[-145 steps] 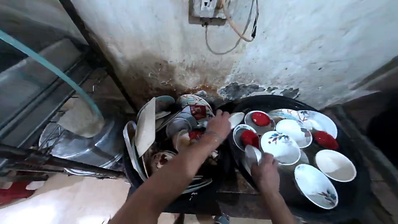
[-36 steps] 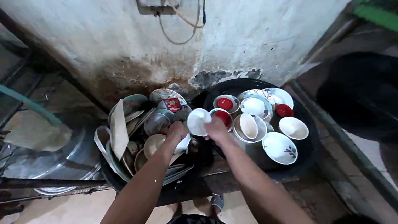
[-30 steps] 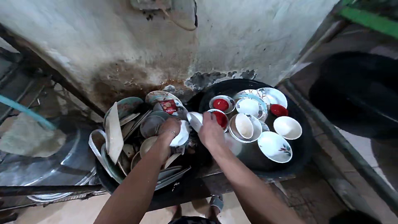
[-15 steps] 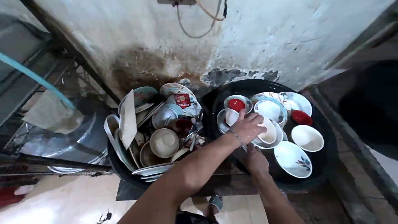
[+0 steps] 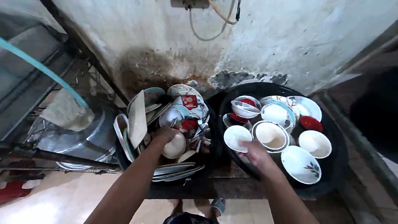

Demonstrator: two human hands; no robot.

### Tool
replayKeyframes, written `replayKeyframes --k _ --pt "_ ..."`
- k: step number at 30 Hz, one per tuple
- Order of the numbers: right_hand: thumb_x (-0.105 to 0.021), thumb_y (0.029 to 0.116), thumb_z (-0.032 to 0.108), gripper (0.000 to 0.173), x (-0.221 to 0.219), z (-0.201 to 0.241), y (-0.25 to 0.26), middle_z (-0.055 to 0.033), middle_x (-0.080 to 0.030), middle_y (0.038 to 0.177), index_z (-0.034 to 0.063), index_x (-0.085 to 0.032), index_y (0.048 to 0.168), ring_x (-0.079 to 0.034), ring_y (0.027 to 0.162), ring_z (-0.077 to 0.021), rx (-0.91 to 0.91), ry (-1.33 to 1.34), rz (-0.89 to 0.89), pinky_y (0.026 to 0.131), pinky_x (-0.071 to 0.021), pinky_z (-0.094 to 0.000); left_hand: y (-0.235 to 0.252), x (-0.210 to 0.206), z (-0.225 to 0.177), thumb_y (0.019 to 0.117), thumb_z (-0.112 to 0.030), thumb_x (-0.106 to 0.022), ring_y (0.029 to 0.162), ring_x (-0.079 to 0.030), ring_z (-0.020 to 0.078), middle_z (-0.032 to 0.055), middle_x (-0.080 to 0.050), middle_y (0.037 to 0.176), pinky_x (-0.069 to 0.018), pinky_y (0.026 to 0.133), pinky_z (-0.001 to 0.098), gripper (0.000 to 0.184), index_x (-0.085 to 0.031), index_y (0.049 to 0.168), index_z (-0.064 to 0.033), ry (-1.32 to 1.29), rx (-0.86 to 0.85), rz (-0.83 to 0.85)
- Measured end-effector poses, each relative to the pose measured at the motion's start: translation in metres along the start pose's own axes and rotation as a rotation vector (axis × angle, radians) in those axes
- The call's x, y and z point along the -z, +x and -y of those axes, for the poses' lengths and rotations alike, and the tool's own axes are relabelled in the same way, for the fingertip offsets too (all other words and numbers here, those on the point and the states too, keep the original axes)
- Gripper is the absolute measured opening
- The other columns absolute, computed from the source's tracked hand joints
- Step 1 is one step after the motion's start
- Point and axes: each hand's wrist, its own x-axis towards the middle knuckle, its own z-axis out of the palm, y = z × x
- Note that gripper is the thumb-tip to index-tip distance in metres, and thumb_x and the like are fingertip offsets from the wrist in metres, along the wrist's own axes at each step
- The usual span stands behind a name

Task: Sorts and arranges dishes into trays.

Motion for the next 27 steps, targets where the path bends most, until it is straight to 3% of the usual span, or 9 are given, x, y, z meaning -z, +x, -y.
replayKeyframes --k 3,7,10,11,12,15,21,24,27 --pt "-0.051 0.1051 0.007 0.027 -0.045 0.032 -0.017 -0.0164 -0.069 0.093 -0.0014 -0.052 0.131 -0.067 0.063 -0.021 0.052 0.009 0.118 0.056 -0.0582 -0.0355 -0.011 0.007 -0.019 0.0906 -0.055 -0.074 0.127 -0.058 0.0452 0.0308 -0.06 0.134 -0.0452 0.106 0.0651 0.078 -0.057 0.136 0.0065 -0.088 -0.056 0.013" --pt "-0.056 0.1029 0.011 0.034 -0.112 0.068 -0.031 -0.0196 -0.068 0.1 0.0013 -0.053 0.135 -0.068 0.069 -0.0248 0.109 -0.232 0.21 0.059 -0.0585 -0.0402 -0.024 0.016 -0.048 0.0968 -0.032 -0.072 0.124 -0.059 0.0455 0.03 -0.063 0.129 -0.0446 0.106 0.0655 0.049 -0.065 0.126 0.0063 -0.059 -0.27 0.114" --pt "-0.058 0.0999 0.017 0.046 -0.154 0.104 -0.054 -0.0254 -0.063 0.123 0.003 -0.048 0.143 -0.07 0.093 -0.0372 0.271 -0.73 0.066 0.078 -0.0589 -0.0566 -0.031 0.026 -0.064 0.0945 -0.02 -0.068 0.109 -0.066 0.044 0.0281 -0.069 0.112 -0.0499 0.094 0.0661 0.028 -0.072 0.105 0.0059 0.019 -0.348 0.079" --pt "-0.06 0.1002 0.018 0.05 -0.161 0.114 -0.063 -0.0269 -0.057 0.135 0.0029 -0.045 0.146 -0.067 0.106 -0.0422 0.345 -0.857 0.013 0.087 -0.0561 -0.0607 -0.03 0.03 -0.065 0.0993 -0.02 -0.064 0.11 -0.066 0.0435 0.0282 -0.069 0.114 -0.0497 0.095 0.0648 0.029 -0.071 0.109 0.0056 0.002 -0.368 0.071" --pt "-0.059 0.0986 0.014 0.051 -0.163 0.12 -0.068 -0.027 -0.052 0.141 0.004 -0.044 0.146 -0.067 0.106 -0.0442 0.419 -0.963 -0.045 0.086 -0.0566 -0.0609 -0.029 0.034 -0.065 0.1024 -0.02 -0.06 0.113 -0.064 0.0436 0.0286 -0.067 0.119 -0.0483 0.098 0.0638 0.03 -0.069 0.117 0.0049 -0.028 -0.387 0.062" --pt "-0.06 0.0958 0.009 0.05 -0.133 0.111 -0.075 -0.0276 -0.049 0.143 0.0057 -0.047 0.144 -0.07 0.095 -0.045 0.515 -1.068 -0.175 0.075 -0.0588 -0.0603 -0.041 0.044 -0.073 0.1057 -0.021 -0.056 0.125 -0.06 0.041 0.0242 -0.066 0.13 -0.0446 0.107 0.0631 0.031 -0.07 0.127 -0.003 -0.147 -0.416 -0.036" --pt "-0.062 0.0973 0.011 0.051 -0.005 0.006 -0.045 -0.0324 -0.053 0.14 0.0051 -0.05 0.146 -0.066 0.106 -0.051 0.261 -1.147 -0.299 0.084 -0.0549 -0.0672 -0.102 0.006 -0.143 0.1068 -0.018 -0.055 0.116 -0.068 0.0297 0.0149 -0.073 0.121 -0.0501 0.106 0.0539 0.028 -0.071 0.127 -0.0079 -0.304 -0.87 -0.208" --pt "-0.062 0.0971 0.013 0.053 0.02 -0.018 -0.033 -0.0295 -0.051 0.144 0.006 -0.049 0.148 -0.067 0.107 -0.0486 0.121 -1.183 -0.297 0.087 -0.0561 -0.0635 -0.105 -0.049 -0.197 0.1027 -0.019 -0.062 0.121 -0.066 0.0229 0.0034 -0.075 0.12 -0.04 0.113 0.0552 0.023 -0.077 0.119 -0.0181 -0.082 -1.151 -0.361" --pt "-0.06 0.0986 0.013 0.052 0.025 -0.029 -0.024 -0.0299 -0.05 0.145 0.0027 -0.048 0.148 -0.066 0.109 -0.048 0.102 -1.166 -0.287 0.089 -0.056 -0.062 -0.087 -0.102 -0.237 0.0956 -0.008 -0.068 0.124 -0.061 0.0227 -0.0004 -0.073 0.12 -0.03 0.118 0.0604 0.027 -0.079 0.115 -0.0246 0.056 -1.316 -0.406"
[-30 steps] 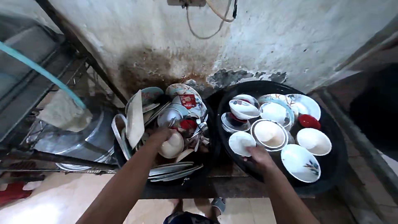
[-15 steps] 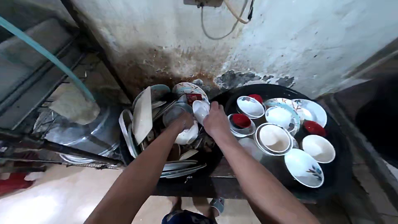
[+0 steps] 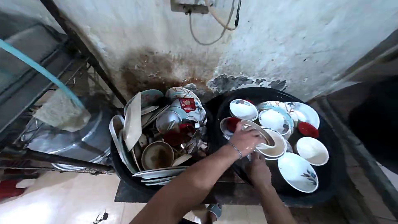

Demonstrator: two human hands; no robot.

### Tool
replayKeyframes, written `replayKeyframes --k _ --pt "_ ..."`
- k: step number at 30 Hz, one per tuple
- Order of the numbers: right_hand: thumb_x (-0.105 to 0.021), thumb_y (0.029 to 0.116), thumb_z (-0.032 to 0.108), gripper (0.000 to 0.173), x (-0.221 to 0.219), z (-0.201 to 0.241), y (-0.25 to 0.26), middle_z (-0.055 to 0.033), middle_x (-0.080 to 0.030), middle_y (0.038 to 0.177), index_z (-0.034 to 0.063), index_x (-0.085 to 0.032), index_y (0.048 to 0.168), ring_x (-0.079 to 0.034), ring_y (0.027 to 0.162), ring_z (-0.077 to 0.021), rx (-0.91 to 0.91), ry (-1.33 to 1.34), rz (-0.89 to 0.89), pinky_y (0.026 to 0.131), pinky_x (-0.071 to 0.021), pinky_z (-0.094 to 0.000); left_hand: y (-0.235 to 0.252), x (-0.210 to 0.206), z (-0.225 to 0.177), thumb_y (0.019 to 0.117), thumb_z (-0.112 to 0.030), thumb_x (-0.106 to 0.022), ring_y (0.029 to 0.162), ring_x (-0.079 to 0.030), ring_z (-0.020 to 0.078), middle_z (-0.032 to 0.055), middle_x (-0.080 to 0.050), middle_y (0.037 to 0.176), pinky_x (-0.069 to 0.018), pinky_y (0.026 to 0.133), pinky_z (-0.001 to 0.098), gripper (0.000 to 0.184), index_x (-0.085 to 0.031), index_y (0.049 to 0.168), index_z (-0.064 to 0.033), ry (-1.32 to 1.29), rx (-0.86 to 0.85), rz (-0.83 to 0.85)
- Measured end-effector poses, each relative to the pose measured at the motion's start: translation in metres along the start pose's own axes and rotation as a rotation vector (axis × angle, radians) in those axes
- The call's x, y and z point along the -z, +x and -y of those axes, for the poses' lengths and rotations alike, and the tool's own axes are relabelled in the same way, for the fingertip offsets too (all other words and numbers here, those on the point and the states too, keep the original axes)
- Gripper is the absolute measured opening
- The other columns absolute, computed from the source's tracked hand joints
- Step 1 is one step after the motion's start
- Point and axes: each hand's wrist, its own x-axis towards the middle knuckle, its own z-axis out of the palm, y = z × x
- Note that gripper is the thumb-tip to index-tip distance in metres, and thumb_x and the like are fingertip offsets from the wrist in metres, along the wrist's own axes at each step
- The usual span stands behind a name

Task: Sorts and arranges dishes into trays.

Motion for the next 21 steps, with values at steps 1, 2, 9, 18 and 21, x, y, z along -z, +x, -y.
replayKeyframes --k 1,2,9,18,21 --pt "-0.06 0.0996 0.015 0.053 -0.004 -0.001 0.002 -0.0293 -0.049 0.147 0.0027 -0.046 0.15 -0.066 0.111 -0.047 -0.013 -0.004 0.018 0.091 -0.0558 -0.0607 0.002 -0.01 0.0 0.0941 -0.006 -0.069 0.129 -0.058 0.0236 0.0003 -0.07 0.125 -0.0271 0.12 0.0627 0.032 -0.078 0.118 -0.0258 -0.002 -0.013 0.01" --pt "-0.061 0.099 0.015 0.055 -0.007 -0.002 0.007 -0.0294 -0.049 0.146 0.0024 -0.045 0.15 -0.066 0.113 -0.0465 -0.024 -0.01 0.033 0.092 -0.0558 -0.0595 0.002 -0.012 0.004 0.0938 -0.007 -0.07 0.13 -0.057 0.024 0.0014 -0.069 0.127 -0.0278 0.12 0.063 0.032 -0.076 0.12 -0.0251 0.0 -0.011 -0.011" --pt "-0.057 0.1014 0.012 0.049 -0.028 -0.03 0.05 -0.0276 -0.063 0.129 -0.0028 -0.047 0.147 -0.067 0.113 -0.0359 -0.01 0.522 0.145 0.097 -0.0556 -0.0522 -0.063 0.079 0.159 0.0994 -0.013 -0.061 0.128 -0.06 0.0371 0.0196 -0.057 0.143 -0.0531 0.103 0.0558 0.036 -0.062 0.134 -0.0041 0.093 0.705 0.076" --pt "-0.043 0.106 0.004 0.022 0.029 0.063 0.019 -0.0131 -0.067 0.08 -0.0037 -0.049 0.125 -0.066 0.059 -0.0185 -0.05 1.159 0.417 0.055 -0.0584 -0.0318 -0.112 0.076 0.231 0.0925 0.0 -0.068 0.143 -0.039 0.0523 0.0313 -0.036 0.158 -0.0434 0.108 0.0674 0.05 -0.058 0.142 -0.0009 0.363 0.836 0.288" --pt "-0.049 0.1035 0.004 0.026 0.04 0.125 0.012 -0.0163 -0.068 0.087 -0.0047 -0.053 0.127 -0.067 0.063 -0.0212 0.033 1.124 0.407 0.058 -0.0586 -0.0352 -0.113 0.079 0.223 0.0895 0.002 -0.069 0.132 -0.05 0.0519 0.0327 -0.052 0.143 -0.0478 0.1 0.0658 0.048 -0.06 0.137 0.0034 0.46 0.811 0.389"
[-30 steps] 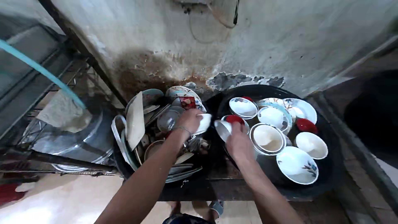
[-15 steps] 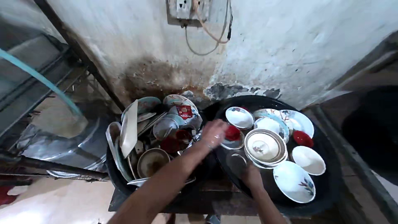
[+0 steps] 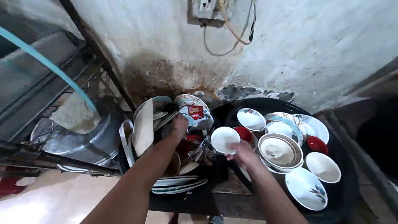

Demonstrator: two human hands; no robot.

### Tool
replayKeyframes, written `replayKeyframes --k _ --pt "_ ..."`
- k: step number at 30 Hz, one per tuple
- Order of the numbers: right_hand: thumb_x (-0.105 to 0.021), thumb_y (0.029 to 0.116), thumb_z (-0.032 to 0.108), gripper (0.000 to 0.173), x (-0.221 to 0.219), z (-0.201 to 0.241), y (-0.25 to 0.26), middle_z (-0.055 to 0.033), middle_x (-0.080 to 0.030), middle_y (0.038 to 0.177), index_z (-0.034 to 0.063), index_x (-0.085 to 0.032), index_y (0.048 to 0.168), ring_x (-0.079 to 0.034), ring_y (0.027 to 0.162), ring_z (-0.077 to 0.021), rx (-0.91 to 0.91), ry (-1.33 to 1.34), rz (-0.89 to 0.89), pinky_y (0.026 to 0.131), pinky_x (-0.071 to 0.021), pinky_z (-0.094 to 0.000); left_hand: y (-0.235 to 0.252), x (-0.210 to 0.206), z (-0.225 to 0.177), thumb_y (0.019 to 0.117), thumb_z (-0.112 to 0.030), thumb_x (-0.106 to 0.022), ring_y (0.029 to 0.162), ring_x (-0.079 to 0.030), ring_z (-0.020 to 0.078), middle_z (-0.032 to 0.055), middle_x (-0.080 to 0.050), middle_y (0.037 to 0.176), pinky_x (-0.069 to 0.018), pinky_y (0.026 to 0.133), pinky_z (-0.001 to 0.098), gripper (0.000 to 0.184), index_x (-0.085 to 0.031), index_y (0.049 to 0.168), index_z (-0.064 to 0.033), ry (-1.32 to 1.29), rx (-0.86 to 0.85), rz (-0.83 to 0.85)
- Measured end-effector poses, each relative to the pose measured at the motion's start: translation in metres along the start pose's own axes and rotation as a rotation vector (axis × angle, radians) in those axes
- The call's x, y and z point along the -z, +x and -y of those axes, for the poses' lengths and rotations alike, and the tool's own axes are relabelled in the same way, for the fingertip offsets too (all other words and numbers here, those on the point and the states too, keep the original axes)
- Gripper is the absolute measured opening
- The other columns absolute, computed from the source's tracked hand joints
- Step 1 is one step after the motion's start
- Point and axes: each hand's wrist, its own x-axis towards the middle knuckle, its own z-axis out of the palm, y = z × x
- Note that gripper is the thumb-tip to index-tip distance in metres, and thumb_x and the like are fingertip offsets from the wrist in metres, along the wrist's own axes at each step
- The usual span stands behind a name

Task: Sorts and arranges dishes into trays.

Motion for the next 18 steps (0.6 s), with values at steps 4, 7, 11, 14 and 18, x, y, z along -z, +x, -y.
replayKeyframes --k 4,7,11,14,18 --pt "-0.051 0.1028 0.01 0.042 -0.069 0.036 0.013 -0.0228 -0.065 0.111 0.0024 -0.045 0.143 -0.07 0.075 -0.0292 0.06 -0.248 -0.005 0.066 -0.0608 -0.0458 -0.033 0.04 -0.014 0.0979 -0.009 -0.063 0.115 -0.064 0.0463 0.0264 -0.066 0.124 -0.0518 0.093 0.0646 0.03 -0.067 0.127 -0.0011 -0.093 -0.001 0.142" --pt "-0.06 0.0957 0.01 0.053 -0.094 0.062 0.011 -0.0278 -0.059 0.13 0.0028 -0.042 0.146 -0.068 0.104 -0.0422 0.248 -0.644 -0.16 0.084 -0.0576 -0.0611 -0.05 0.065 -0.014 0.0956 -0.009 -0.065 0.105 -0.068 0.047 0.0238 -0.069 0.118 -0.0545 0.082 0.0664 0.035 -0.065 0.13 -0.0106 -0.114 -0.061 0.06" --pt "-0.062 0.0938 0.008 0.055 -0.06 0.047 -0.011 -0.0321 -0.048 0.143 0.0045 -0.046 0.146 -0.066 0.105 -0.0502 0.414 -0.955 -0.33 0.083 -0.0572 -0.0651 -0.061 0.087 -0.008 0.0948 -0.003 -0.063 0.107 -0.068 0.0459 0.0228 -0.064 0.131 -0.0556 0.083 0.0638 0.047 -0.057 0.141 -0.0118 -0.146 -0.156 -0.117" --pt "-0.064 0.0938 0.004 0.051 0.003 -0.01 -0.025 -0.0346 -0.048 0.143 0.0064 -0.052 0.143 -0.065 0.105 -0.055 0.414 -1.012 -0.425 0.081 -0.0558 -0.0687 -0.09 0.11 -0.03 0.0973 -0.013 -0.064 0.106 -0.069 0.0399 0.019 -0.064 0.131 -0.0574 0.083 0.0587 0.037 -0.061 0.135 -0.0108 -0.327 -0.153 -0.281" --pt "-0.063 0.0945 0.005 0.054 0.063 -0.082 -0.033 -0.0321 -0.051 0.142 0.0098 -0.05 0.147 -0.067 0.103 -0.0512 0.214 -1.133 -0.485 0.081 -0.0574 -0.0651 -0.108 0.104 -0.107 0.0967 -0.012 -0.064 0.101 -0.072 0.0368 0.0187 -0.069 0.123 -0.0592 0.083 0.0557 0.031 -0.065 0.127 -0.0076 -0.59 -0.17 -0.353"
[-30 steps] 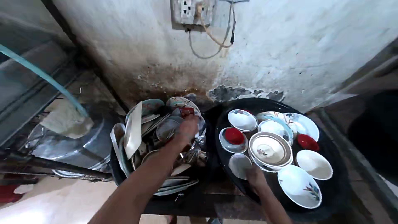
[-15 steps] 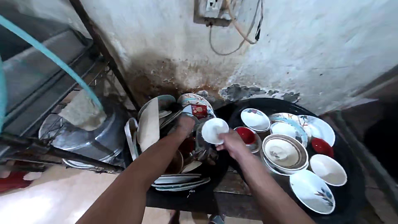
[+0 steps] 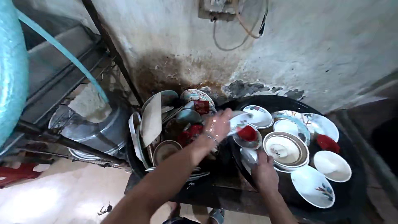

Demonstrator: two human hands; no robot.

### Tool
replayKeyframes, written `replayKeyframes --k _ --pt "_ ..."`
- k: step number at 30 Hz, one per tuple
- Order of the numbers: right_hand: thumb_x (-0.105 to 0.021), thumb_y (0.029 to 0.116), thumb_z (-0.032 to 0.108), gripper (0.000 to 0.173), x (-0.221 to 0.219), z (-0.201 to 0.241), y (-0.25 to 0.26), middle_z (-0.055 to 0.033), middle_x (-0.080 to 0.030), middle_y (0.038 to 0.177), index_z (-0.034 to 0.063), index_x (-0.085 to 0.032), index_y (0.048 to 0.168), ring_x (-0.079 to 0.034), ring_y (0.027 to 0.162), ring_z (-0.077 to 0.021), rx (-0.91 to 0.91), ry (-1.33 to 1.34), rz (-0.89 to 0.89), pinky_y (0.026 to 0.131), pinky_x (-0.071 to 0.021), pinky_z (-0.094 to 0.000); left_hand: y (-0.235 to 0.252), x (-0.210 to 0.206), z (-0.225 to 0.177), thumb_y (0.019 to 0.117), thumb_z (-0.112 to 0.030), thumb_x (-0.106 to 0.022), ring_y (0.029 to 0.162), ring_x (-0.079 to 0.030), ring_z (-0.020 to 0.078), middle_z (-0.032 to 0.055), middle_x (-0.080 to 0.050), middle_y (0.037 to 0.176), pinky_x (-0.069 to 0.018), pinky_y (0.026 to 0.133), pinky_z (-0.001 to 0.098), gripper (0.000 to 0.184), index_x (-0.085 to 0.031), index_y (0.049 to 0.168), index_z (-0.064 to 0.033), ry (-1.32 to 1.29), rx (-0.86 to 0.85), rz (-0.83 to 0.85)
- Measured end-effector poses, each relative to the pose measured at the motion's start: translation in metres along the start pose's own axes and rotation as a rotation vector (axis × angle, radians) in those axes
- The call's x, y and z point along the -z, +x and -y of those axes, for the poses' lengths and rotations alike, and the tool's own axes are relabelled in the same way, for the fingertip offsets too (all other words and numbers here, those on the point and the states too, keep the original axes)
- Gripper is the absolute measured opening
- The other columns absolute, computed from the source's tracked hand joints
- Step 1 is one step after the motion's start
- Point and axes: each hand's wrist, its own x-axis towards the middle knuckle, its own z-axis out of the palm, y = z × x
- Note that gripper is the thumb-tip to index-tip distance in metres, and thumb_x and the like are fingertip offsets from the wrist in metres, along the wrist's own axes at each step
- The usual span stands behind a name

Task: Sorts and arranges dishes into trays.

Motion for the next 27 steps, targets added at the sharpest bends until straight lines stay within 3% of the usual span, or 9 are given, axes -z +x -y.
replayKeyframes --k 3,7,10,12,14,17,21,24,27 --pt "-0.065 0.0945 0.011 0.059 -0.013 -0.025 -0.001 -0.0303 -0.045 0.149 0.0096 -0.046 0.15 -0.068 0.104 -0.0489 -0.085 -0.061 0.109 0.084 -0.0581 -0.0621 0.004 -0.055 -0.042 0.1003 -0.012 -0.059 0.098 -0.072 0.0378 0.0195 -0.067 0.127 -0.06 0.081 0.0562 0.033 -0.061 0.133 -0.0086 -0.13 0.008 0.084" --pt "-0.062 0.0978 0.014 0.056 -0.023 -0.033 0.011 -0.0298 -0.048 0.147 0.0077 -0.045 0.15 -0.065 0.113 -0.048 -0.133 -0.004 0.148 0.09 -0.0566 -0.0612 0.01 -0.096 -0.071 0.1003 -0.042 -0.067 0.108 -0.07 0.038 0.0225 -0.062 0.135 -0.0583 0.092 0.0567 0.052 -0.057 0.137 -0.0062 -0.354 0.033 0.237" --pt "-0.063 0.0974 0.01 0.058 -0.025 -0.041 0.024 -0.0334 -0.054 0.14 -0.0003 -0.042 0.151 -0.058 0.126 -0.0493 -0.159 0.148 0.207 0.103 -0.048 -0.0643 0.012 -0.087 -0.048 0.1032 -0.033 -0.064 0.112 -0.07 0.0292 0.0178 -0.07 0.124 -0.0565 0.101 0.0515 0.043 -0.062 0.134 -0.0036 -0.537 0.032 0.193" --pt "-0.061 0.0994 0.01 0.053 -0.023 -0.046 0.032 -0.0335 -0.057 0.137 -0.0015 -0.046 0.149 -0.057 0.127 -0.0483 -0.167 0.303 0.236 0.106 -0.0449 -0.0651 0.014 -0.065 -0.003 0.1065 -0.022 -0.056 0.116 -0.069 0.0289 0.0171 -0.069 0.126 -0.0543 0.103 0.0505 0.033 -0.062 0.133 -0.004 -0.411 0.119 0.144" --pt "-0.062 0.0995 0.009 0.047 -0.018 -0.048 0.038 -0.0277 -0.063 0.128 -0.0002 -0.051 0.144 -0.066 0.113 -0.0391 -0.25 0.509 0.292 0.095 -0.0541 -0.0584 0.014 -0.051 0.06 0.1036 -0.02 -0.058 0.125 -0.063 0.0339 0.02 -0.062 0.137 -0.0511 0.107 0.0535 0.037 -0.06 0.136 -0.0032 -0.17 0.264 0.132" --pt "-0.052 0.0997 0.002 0.034 -0.009 -0.044 0.038 -0.0165 -0.067 0.092 -0.0037 -0.049 0.133 -0.067 0.064 -0.0216 -0.36 0.9 0.378 0.056 -0.0593 -0.0368 0.004 -0.042 0.138 0.0923 -0.02 -0.072 0.136 -0.048 0.0496 0.033 -0.046 0.149 -0.0446 0.109 0.0644 0.063 -0.048 0.145 0.0069 0.088 0.545 0.309" --pt "-0.047 0.1023 0.003 0.025 0.018 0.007 0.033 -0.0136 -0.068 0.081 -0.0019 -0.051 0.126 -0.066 0.058 -0.0186 -0.337 1.06 0.468 0.053 -0.0578 -0.0322 -0.007 -0.044 0.171 0.0936 -0.016 -0.07 0.122 -0.061 0.0448 0.03 -0.062 0.131 -0.0498 0.1 0.0627 0.046 -0.058 0.131 0.0086 0.199 0.596 0.643" --pt "-0.046 0.103 0.003 0.03 0.022 0.056 0.029 -0.0166 -0.068 0.089 -0.001 -0.049 0.133 -0.066 0.063 -0.022 -0.282 1.119 0.494 0.056 -0.0574 -0.0362 -0.013 -0.044 0.165 0.095 -0.019 -0.069 0.119 -0.063 0.0452 0.0287 -0.065 0.126 -0.0501 0.099 0.065 0.037 -0.066 0.121 0.0065 0.191 0.555 0.592" --pt "-0.048 0.1031 0.004 0.035 0.019 0.112 0.027 -0.0181 -0.068 0.096 0.0016 -0.048 0.138 -0.067 0.065 -0.0232 -0.232 1.061 0.503 0.058 -0.0584 -0.038 -0.008 -0.036 0.135 0.0924 -0.02 -0.073 0.12 -0.062 0.0478 0.0302 -0.061 0.133 -0.0506 0.098 0.0664 0.046 -0.062 0.13 0.0046 0.211 0.445 0.5"
